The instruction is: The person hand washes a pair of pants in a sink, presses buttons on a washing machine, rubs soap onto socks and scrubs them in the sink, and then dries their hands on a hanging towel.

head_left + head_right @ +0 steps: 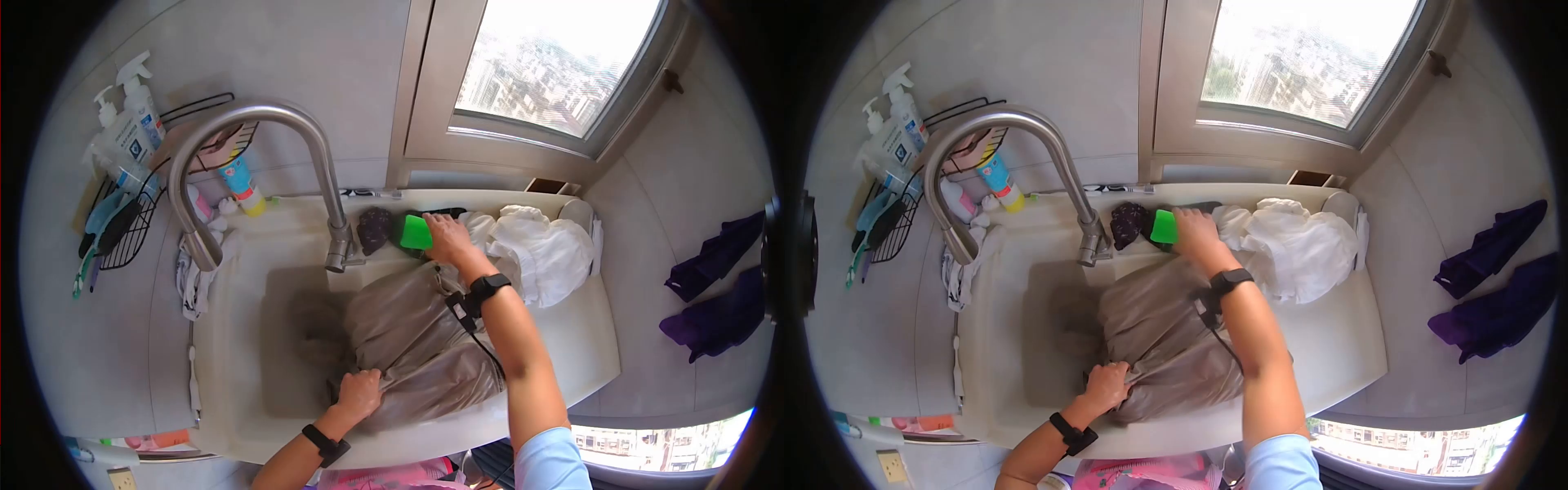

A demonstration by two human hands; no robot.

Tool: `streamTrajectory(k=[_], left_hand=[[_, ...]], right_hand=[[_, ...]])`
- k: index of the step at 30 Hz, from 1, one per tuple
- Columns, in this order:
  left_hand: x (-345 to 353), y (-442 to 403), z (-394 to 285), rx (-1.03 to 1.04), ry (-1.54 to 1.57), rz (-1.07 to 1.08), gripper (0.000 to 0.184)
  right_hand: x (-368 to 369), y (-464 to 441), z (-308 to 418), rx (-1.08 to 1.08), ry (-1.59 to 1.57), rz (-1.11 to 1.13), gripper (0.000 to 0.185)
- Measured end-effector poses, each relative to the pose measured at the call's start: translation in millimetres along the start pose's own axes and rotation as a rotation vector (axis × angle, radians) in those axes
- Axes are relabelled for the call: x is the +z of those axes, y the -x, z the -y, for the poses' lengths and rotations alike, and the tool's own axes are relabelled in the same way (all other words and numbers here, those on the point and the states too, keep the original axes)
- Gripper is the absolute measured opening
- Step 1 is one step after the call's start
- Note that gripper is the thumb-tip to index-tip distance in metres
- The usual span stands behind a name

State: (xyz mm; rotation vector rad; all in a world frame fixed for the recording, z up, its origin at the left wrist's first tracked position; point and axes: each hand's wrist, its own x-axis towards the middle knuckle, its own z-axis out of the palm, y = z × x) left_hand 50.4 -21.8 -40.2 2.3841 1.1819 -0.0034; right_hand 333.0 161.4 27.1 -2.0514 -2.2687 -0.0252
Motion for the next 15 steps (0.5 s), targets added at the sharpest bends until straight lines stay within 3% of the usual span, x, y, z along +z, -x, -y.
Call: streamTrajectory(k=[2,3,4,7,10,12,13,15], left_hand=[[-3.1,2.0,1.3,-0.022,0.04,0.065,0.021],[-7.1,-2.4,1.9,-0.023,0.06,0.092,0.019],[-18.1,-6.4,0.6,-0.018,0.201,0.126,0.018],[-63.7,-13.5,-7.7,0.175,0.947,0.133,0.024],[-68.3,-17.8,-8.3,0.449,1.248,-0.067,0.033],[-67.5,-28.7,-18.3,0.011,2.01,0.015,0.034],[-64.0,-37.1,-21.0,-0.253,2.358,0.063,0.035],[-14.8,-62.2,-13.8,-0.473,2.338,0.176,0.037]], right_hand=[[-13.1,16.1,19.5,0.004,-0.177,0.013,0.06],[-42.8,38.9,43.8,0.022,-0.338,0.375,0.058],[-26.8,79.3,52.7,-0.345,-0.692,0.093,0.054],[3.1,154.3,53.6,-0.287,-0.496,0.216,0.049],[13.0,183.4,35.8,-0.147,-0.438,0.235,0.046],[10.1,188.8,18.1,0.061,-0.548,0.13,0.046],[-0.4,190.4,33.1,0.1,-0.721,-0.033,0.046],[-16.2,197.7,79.9,0.172,-1.045,-0.356,0.044]])
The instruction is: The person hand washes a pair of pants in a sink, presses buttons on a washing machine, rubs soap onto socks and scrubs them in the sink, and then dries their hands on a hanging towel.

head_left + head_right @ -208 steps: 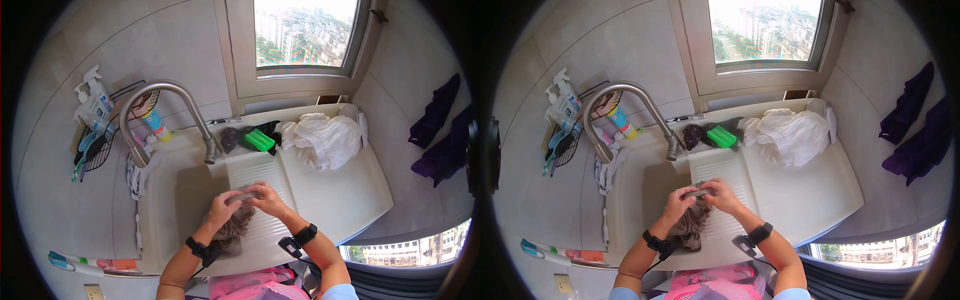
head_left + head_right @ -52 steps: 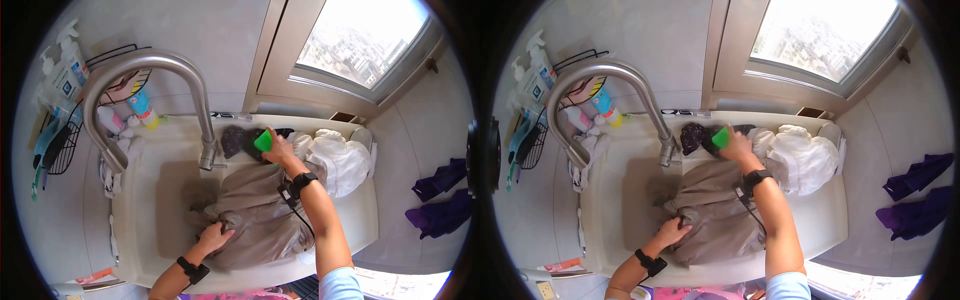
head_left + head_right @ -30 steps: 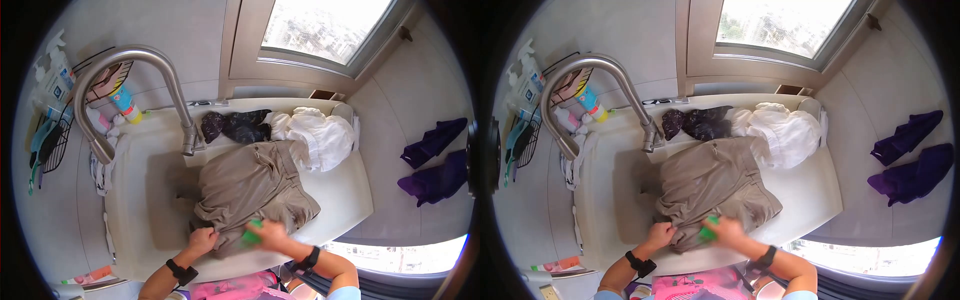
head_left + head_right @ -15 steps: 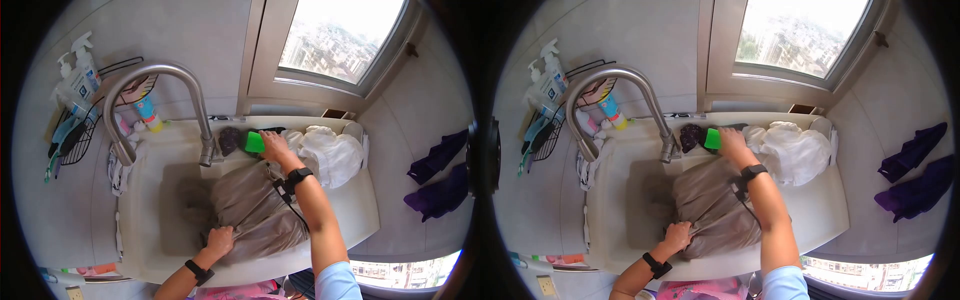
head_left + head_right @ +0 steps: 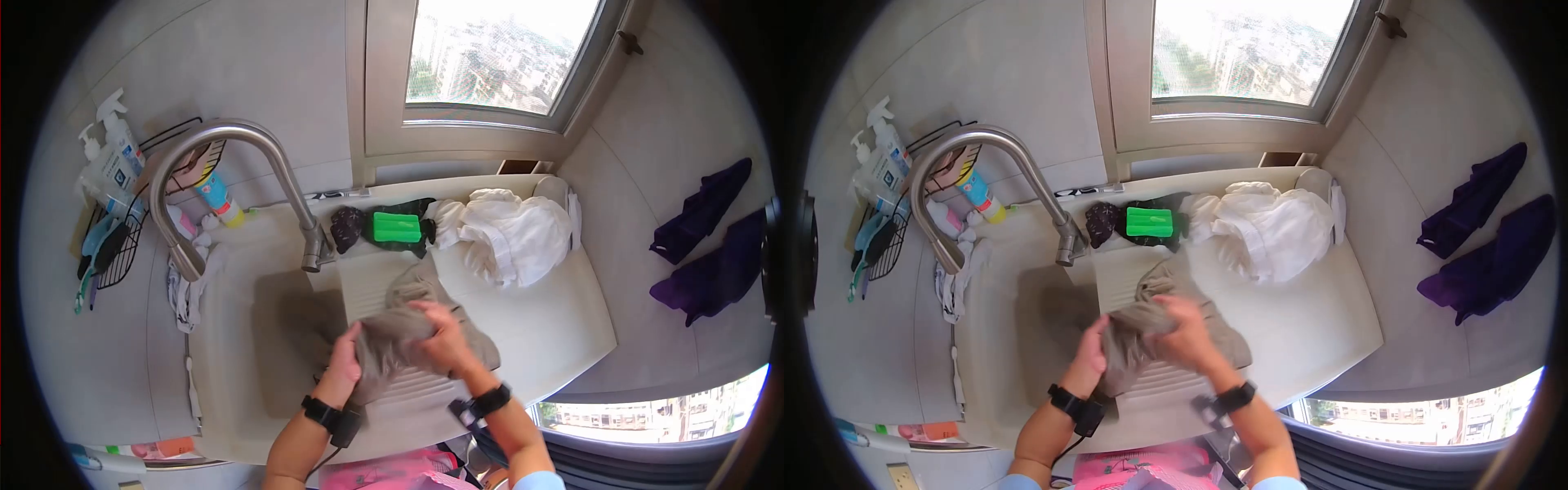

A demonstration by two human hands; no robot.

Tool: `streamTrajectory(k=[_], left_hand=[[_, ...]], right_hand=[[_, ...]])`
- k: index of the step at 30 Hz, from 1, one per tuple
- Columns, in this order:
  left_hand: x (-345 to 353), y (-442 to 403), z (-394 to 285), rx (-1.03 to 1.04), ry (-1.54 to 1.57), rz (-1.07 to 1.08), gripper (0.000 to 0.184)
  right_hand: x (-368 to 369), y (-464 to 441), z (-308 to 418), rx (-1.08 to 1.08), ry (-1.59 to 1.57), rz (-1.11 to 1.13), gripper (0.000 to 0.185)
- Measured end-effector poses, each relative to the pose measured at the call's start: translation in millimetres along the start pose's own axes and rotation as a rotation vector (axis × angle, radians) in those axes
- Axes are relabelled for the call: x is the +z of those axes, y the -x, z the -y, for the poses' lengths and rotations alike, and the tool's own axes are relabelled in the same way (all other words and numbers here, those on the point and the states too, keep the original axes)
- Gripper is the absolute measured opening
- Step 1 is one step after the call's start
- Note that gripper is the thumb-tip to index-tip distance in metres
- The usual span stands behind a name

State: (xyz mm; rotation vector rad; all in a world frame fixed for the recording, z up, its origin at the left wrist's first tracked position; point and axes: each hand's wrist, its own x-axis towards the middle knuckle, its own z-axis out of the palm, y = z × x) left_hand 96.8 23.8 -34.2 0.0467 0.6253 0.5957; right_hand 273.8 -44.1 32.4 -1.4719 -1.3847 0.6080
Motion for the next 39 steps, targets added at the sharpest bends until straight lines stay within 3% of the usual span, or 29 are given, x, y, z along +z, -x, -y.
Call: streamTrajectory(k=[2,5,6,8,9,12,13,14,15,16,18,19,22,23,24,26,27,28,30,31,32,33,34,35,36,37,39], left_hand=[[-27.9,-17.8,31.1,0.268,-0.211,-0.051,0.032],[-91.0,-47.6,39.8,-0.138,0.063,0.169,0.026],[-24.6,4.3,43.1,0.206,-0.424,-0.031,0.031],[-30.1,-18.0,38.5,0.024,-0.463,-0.157,0.035],[-11.5,-8.4,29.8,-0.005,-0.375,-0.126,0.036],[34.1,27.2,7.3,-0.06,-0.159,-0.039,0.039],[32.3,29.4,1.8,-0.051,-0.117,-0.022,0.04],[28.2,34.0,0.2,-0.052,-0.077,-0.015,0.04],[16.9,23.4,12.5,0.061,-0.251,-0.193,0.039],[-12.0,5.1,30.9,0.213,-0.308,-0.081,0.037],[-46.4,-17.6,31.2,-0.069,-0.234,-0.079,0.029],[-38.7,-16.1,31.7,-0.015,-0.285,-0.093,0.027],[-22.5,10.0,30.7,0.075,-0.517,-0.204,0.023],[-13.2,14.9,19.0,0.089,-0.631,-0.252,0.023],[-9.4,17.4,7.8,0.099,-0.738,-0.306,0.024],[-16.9,22.1,-36.2,0.405,-1.299,-0.306,0.025],[-32.8,19.4,-63.4,0.629,-1.427,-0.37,0.021],[-46.5,16.5,-80.5,0.854,-1.545,-0.44,0.019],[-22.4,40.2,-82.7,1.099,-1.888,-0.433,0.021],[-5.3,53.6,-78.2,1.222,-2.062,-0.422,0.023],[8.4,61.7,-51.8,1.089,-1.983,-0.332,0.025],[18.9,67.6,-31.2,0.909,-1.935,0.007,0.028],[20.0,68.1,-1.7,0.842,-1.811,0.271,0.033],[15.8,57.9,22.8,0.781,-1.875,0.614,0.038],[33.7,73.9,42.1,0.414,-2.037,0.57,0.042],[37.7,78.2,53.7,0.48,-2.292,0.557,0.043],[27.7,74.7,55.6,0.471,-2.444,0.422,0.043]], right_hand=[[35.0,20.9,8.1,-0.22,0.118,-0.013,0.043],[72.6,48.0,11.1,-0.224,0.273,-0.044,0.04],[72.0,44.4,-6.4,-0.193,0.257,-0.047,0.038],[64.2,28.9,-52.6,-0.13,0.225,-0.056,0.035],[56.1,27.6,-45.2,-0.054,0.288,-0.05,0.04],[39.2,20.7,-42.4,-0.091,0.137,-0.16,0.042],[33.8,18.7,-19.4,-0.252,0.21,-0.074,0.041],[40.4,28.0,-2.5,-0.281,0.335,-0.02,0.041],[54.0,43.1,11.4,-0.306,0.46,0.026,0.042],[63.6,54.4,17.2,-0.328,0.588,0.069,0.042],[76.8,65.0,-16.0,-0.261,0.461,0.165,0.04],[78.3,60.5,-22.9,-0.235,0.398,0.209,0.038],[73.4,39.6,-22.1,0.17,0.263,0.462,0.038],[69.1,28.8,-11.4,0.182,0.384,0.516,0.035],[61.5,19.6,-13.4,0.09,0.266,0.521,0.032],[38.5,8.9,-22.5,-0.081,0.015,0.535,0.027],[21.2,2.5,-12.2,0.058,-0.042,0.582,0.034],[8.6,-3.0,-20.8,-0.057,0.196,0.604,0.037],[-4.6,-17.6,-39.4,-0.303,0.669,0.617,0.042],[-1.6,-26.7,-38.7,-0.402,0.696,0.619,0.043],[2.0,-35.0,-37.6,-0.502,0.721,0.622,0.045],[5.6,-43.5,-36.7,-0.607,0.747,0.623,0.047],[11.4,-51.5,-43.2,-0.636,0.827,0.673,0.047],[18.7,-58.3,-56.1,-0.662,0.906,0.723,0.048],[25.4,-63.5,-66.9,-0.691,0.985,0.774,0.049],[30.7,-68.8,-72.2,-0.692,0.953,0.792,0.044],[41.2,-75.4,-66.6,-0.588,0.941,0.864,0.038]])
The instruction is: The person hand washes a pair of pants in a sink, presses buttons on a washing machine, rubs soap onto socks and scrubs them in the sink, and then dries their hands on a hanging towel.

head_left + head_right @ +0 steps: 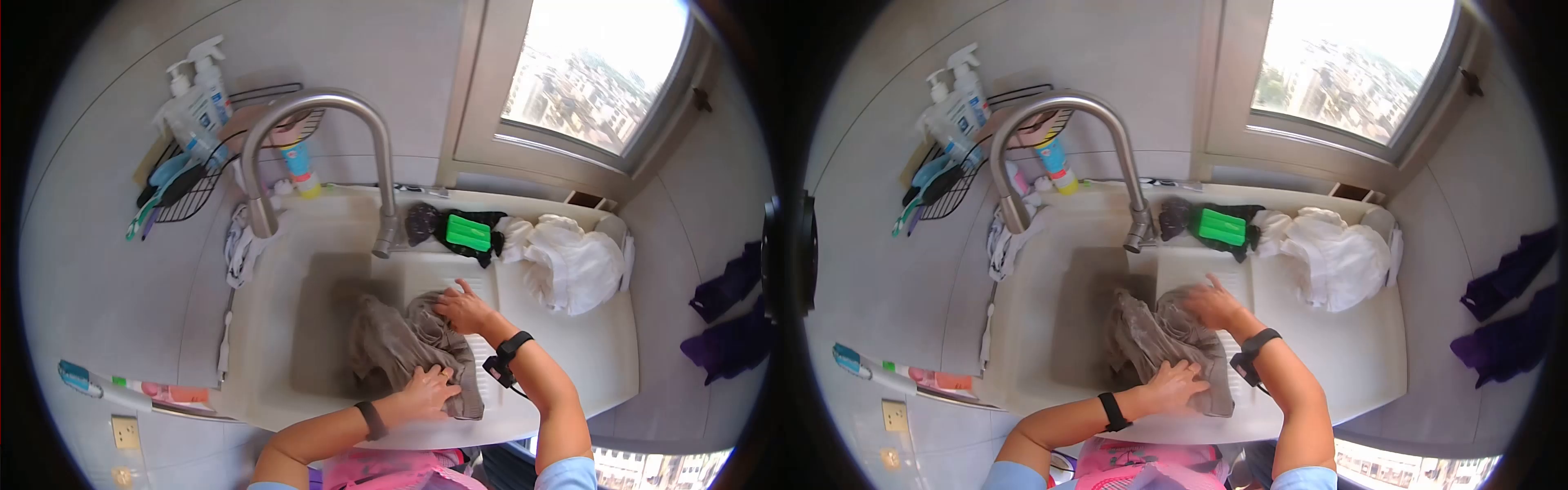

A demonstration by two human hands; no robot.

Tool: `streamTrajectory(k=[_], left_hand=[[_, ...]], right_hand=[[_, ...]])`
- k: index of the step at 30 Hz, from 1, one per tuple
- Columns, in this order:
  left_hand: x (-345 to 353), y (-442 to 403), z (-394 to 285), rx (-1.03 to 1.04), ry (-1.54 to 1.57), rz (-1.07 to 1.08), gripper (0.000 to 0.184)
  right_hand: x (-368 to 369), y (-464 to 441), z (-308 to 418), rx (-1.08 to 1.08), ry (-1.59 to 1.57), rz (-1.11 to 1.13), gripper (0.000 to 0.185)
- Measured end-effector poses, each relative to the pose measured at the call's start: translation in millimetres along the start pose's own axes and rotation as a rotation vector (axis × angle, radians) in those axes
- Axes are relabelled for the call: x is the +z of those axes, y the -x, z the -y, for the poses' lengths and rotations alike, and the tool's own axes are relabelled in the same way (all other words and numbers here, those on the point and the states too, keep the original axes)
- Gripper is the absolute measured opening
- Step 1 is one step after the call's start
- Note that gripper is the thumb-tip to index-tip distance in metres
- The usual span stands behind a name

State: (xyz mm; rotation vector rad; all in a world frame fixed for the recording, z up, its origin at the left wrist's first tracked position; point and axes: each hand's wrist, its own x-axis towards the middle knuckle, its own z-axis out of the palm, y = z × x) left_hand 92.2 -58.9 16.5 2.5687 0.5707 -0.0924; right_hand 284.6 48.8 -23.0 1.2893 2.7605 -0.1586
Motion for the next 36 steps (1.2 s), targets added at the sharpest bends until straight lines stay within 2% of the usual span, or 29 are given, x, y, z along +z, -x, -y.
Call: streamTrajectory(k=[1,2,4,5,6,7,8,10,13,14,16,18,20,22,27,30,31,32,34,36], left_hand=[[2.7,0.1,5.3,-0.05,-0.071,0.005,0.043],[5.4,9.6,13.4,-0.082,-0.135,-0.089,0.031],[19.9,30.3,60.2,-0.228,-0.121,-0.065,0.015],[9.1,55.9,88.8,-0.246,-0.032,-0.271,0.009],[22.1,80.7,131.5,-0.297,0.062,-0.504,0.014],[37.1,105.6,167.6,-0.232,0.101,-0.99,0.015],[-4.5,134.5,175.9,-0.633,0.23,-0.659,0.012],[24.1,176.7,260.1,-0.828,0.524,-0.84,0.026],[-41.9,169.5,205.6,-0.967,0.272,-0.966,0.04],[-13.2,169.0,221.1,-0.861,0.158,-1.011,0.046],[-12.7,152.0,210.1,-0.824,0.291,-0.799,0.062],[12.3,131.5,216.3,-0.881,0.179,-0.625,0.073],[48.1,114.7,245.0,-1.009,0.135,-0.404,0.075],[67.0,105.4,262.8,-1.089,0.111,-0.221,0.074],[75.9,88.8,289.4,-1.088,0.024,0.192,0.072],[148.4,73.5,333.1,-1.051,-0.029,0.424,0.07],[147.8,75.3,335.2,-0.988,-0.037,0.322,0.068],[148.4,79.8,333.3,-0.924,-0.043,0.221,0.066],[149.6,82.6,332.2,-0.893,-0.017,0.164,0.06],[142.5,82.9,333.2,-0.946,0.032,0.256,0.053]], right_hand=[[-3.7,-6.2,0.3,0.022,-0.029,0.043,0.034],[-5.3,-8.8,0.6,0.026,-0.046,0.002,0.032],[-6.5,-9.9,0.1,0.04,-0.081,-0.075,0.026],[-1.3,-13.8,0.8,0.082,-0.096,-0.065,0.024],[7.5,-18.8,1.2,0.127,-0.111,-0.058,0.023],[12.2,-25.2,1.3,0.173,-0.128,-0.053,0.021],[5.7,-37.3,9.4,0.233,-0.328,-0.06,0.022],[-14.5,-74.5,40.2,0.344,-0.73,-0.05,0.024],[-2.0,-137.1,65.0,0.557,-0.777,-0.234,0.037],[-0.2,-153.0,75.7,0.596,-0.649,-0.235,0.042],[10.5,-172.4,101.7,0.679,-0.389,-0.234,0.053],[25.5,-179.6,130.2,0.605,-0.316,0.079,0.064],[65.6,-181.8,147.8,0.657,-0.473,0.272,0.075],[88.5,-184.1,158.6,0.72,-0.565,0.332,0.081],[148.7,-204.8,159.8,0.536,-0.408,0.315,0.081],[210.6,-229.0,143.1,0.407,-0.336,0.137,0.072],[210.8,-236.4,139.2,0.364,-0.31,0.066,0.069],[210.2,-244.9,129.7,0.28,-0.299,0.254,0.061],[137.4,-270.1,101.4,0.089,-0.264,0.625,0.047],[158.3,-279.4,71.5,0.095,-0.382,0.428,0.041]])
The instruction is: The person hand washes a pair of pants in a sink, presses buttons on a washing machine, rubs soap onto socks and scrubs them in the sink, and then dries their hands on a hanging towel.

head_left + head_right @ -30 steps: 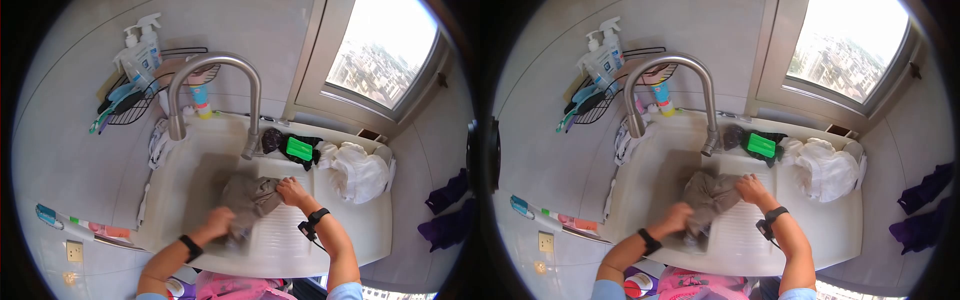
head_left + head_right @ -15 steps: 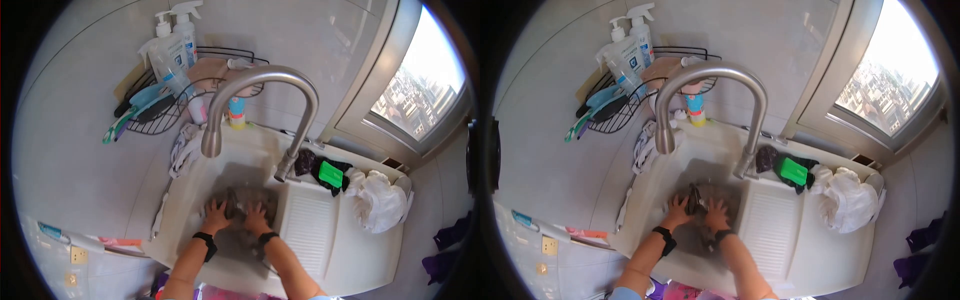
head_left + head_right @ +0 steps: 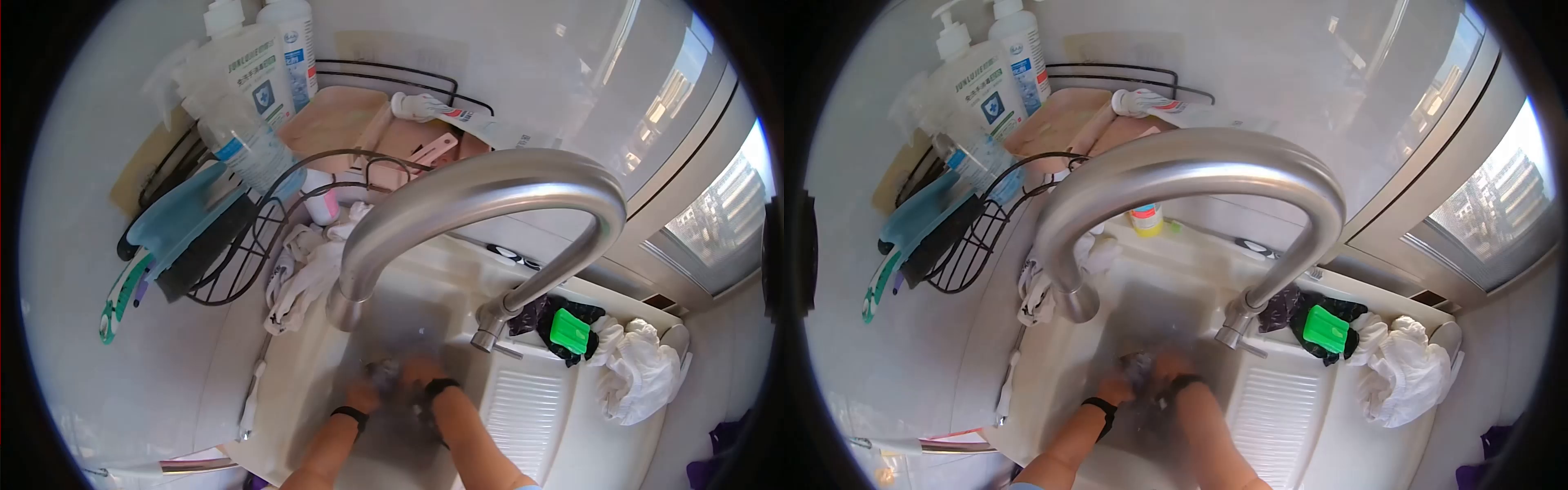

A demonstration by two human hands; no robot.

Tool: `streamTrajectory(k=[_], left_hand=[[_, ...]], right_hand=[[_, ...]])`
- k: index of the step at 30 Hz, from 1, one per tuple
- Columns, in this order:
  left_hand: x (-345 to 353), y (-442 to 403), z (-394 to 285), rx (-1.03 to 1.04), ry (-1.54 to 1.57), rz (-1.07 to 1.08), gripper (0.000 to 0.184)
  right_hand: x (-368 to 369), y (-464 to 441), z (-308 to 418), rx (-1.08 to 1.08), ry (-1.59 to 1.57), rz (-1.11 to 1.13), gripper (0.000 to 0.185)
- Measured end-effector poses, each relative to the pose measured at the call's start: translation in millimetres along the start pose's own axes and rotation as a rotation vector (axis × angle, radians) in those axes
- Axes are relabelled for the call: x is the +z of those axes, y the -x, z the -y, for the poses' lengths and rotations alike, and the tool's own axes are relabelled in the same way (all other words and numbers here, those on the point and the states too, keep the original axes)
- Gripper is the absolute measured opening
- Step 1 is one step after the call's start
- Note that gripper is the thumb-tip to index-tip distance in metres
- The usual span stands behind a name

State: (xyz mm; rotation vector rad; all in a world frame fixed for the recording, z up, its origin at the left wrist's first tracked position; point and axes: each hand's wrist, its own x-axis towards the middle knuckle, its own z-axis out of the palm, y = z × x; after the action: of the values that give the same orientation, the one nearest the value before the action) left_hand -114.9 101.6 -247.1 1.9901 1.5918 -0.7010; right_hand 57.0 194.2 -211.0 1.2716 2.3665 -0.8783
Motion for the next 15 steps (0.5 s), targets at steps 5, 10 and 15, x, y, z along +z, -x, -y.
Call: streamTrajectory(k=[5,10,15], left_hand=[[-41.4,36.9,12.6,0.124,0.315,0.157,0.048],[-64.6,71.2,3.6,0.085,0.288,-0.264,0.053],[-131.2,89.7,-24.9,0.249,0.53,-0.537,0.066]], right_hand=[[2.7,-8.7,-13.7,0.236,-0.044,-0.403,0.034],[-19.3,32.7,-0.2,0.074,-0.399,-0.161,0.036],[-91.3,118.7,72.6,-0.021,-0.859,-0.184,0.04]])
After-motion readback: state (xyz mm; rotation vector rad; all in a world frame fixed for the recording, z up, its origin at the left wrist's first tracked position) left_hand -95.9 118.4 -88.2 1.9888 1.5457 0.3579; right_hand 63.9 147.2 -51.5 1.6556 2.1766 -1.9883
